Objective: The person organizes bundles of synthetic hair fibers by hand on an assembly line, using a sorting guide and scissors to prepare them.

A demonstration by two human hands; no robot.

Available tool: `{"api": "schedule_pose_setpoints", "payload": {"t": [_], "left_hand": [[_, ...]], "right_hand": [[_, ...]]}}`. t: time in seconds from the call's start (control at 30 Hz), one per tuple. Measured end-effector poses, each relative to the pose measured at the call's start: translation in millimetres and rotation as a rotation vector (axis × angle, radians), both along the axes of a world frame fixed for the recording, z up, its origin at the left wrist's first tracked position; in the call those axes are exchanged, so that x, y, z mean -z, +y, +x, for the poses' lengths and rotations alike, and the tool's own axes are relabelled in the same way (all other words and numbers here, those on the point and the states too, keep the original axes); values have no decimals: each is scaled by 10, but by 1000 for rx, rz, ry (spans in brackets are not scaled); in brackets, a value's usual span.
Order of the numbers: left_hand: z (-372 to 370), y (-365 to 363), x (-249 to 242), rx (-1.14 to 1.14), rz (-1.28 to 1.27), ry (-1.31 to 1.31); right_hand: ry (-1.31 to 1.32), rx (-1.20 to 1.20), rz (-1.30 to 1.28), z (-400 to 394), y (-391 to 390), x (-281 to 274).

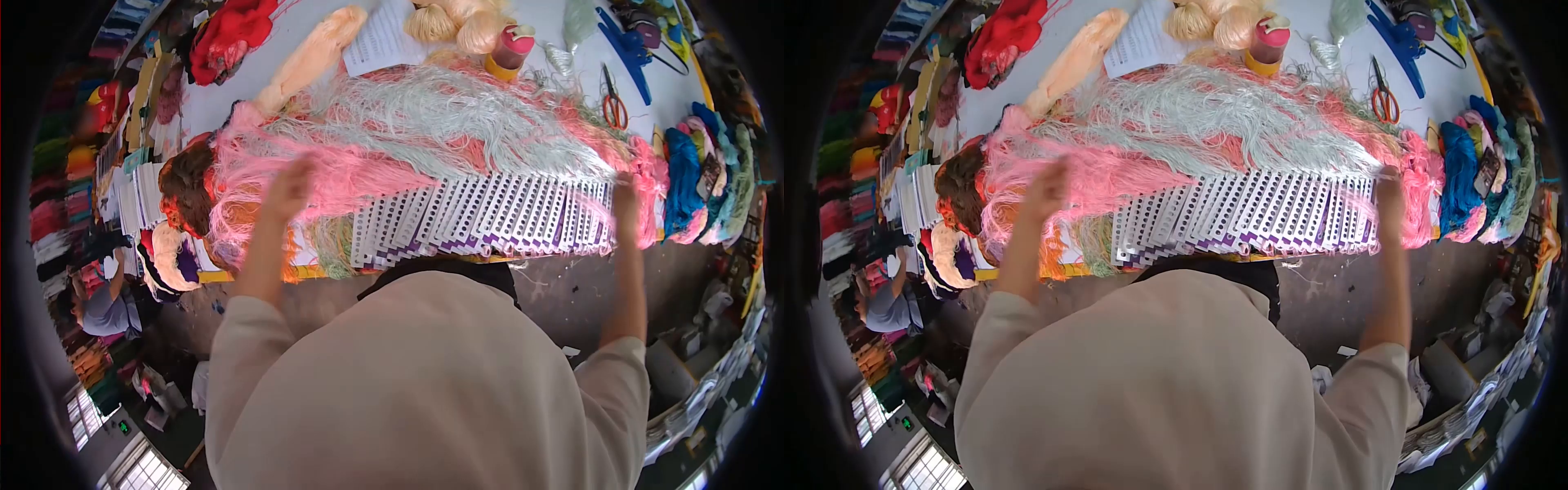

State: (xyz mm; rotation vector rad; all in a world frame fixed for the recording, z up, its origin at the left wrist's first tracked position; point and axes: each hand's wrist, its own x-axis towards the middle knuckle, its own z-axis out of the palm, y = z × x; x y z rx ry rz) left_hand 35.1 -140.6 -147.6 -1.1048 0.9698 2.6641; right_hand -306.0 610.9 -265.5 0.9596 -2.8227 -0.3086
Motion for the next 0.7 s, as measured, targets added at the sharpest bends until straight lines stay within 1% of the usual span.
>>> {"api": "schedule_pose_setpoints", "payload": {"t": [0.03,0.07,0.1,0.13,0.17,0.2,0.23,0.3,0.37,0.43,0.47,0.53,0.57,0.63,0.7], "left_hand": [[-232,587,122,134,-160,-56],[-472,1114,112,270,-199,-158],[-662,1413,355,319,-56,-237],[-840,1788,272,438,-173,-241],[-941,2031,437,515,-360,-302],[-999,2204,615,591,-548,-362],[-1052,2311,713,591,-544,-375],[-1123,2454,809,715,-900,-353],[-1130,2552,816,703,-911,-371],[-1107,2585,852,608,-1025,-203],[-1089,2573,861,611,-1024,-208],[-1110,2529,679,462,-415,-288],[-1100,2514,698,462,-410,-292],[-1081,2481,751,402,-179,-276],[-1080,2458,763,414,-146,-241]], "right_hand": [[-519,332,-686,515,-1135,-495],[-834,567,-714,794,-1851,-803],[-935,351,-1013,1023,-2078,-336],[-875,297,-702,1177,-2469,-361],[-1151,463,-789,1311,-2840,-678],[-1153,353,-741,1375,-3026,-662],[-1164,335,-767,1449,-3180,-560],[-1196,195,-782,1501,-3336,-453],[-1212,177,-754,1485,-3371,-324],[-1272,164,-751,1452,-3371,-305],[-1277,165,-751,1433,-3368,-303],[-1399,179,-757,1391,-3350,-370],[-1403,182,-752,1374,-3348,-402],[-1451,190,-733,1363,-3367,-451],[-1449,201,-751,1373,-3382,-387]]}}
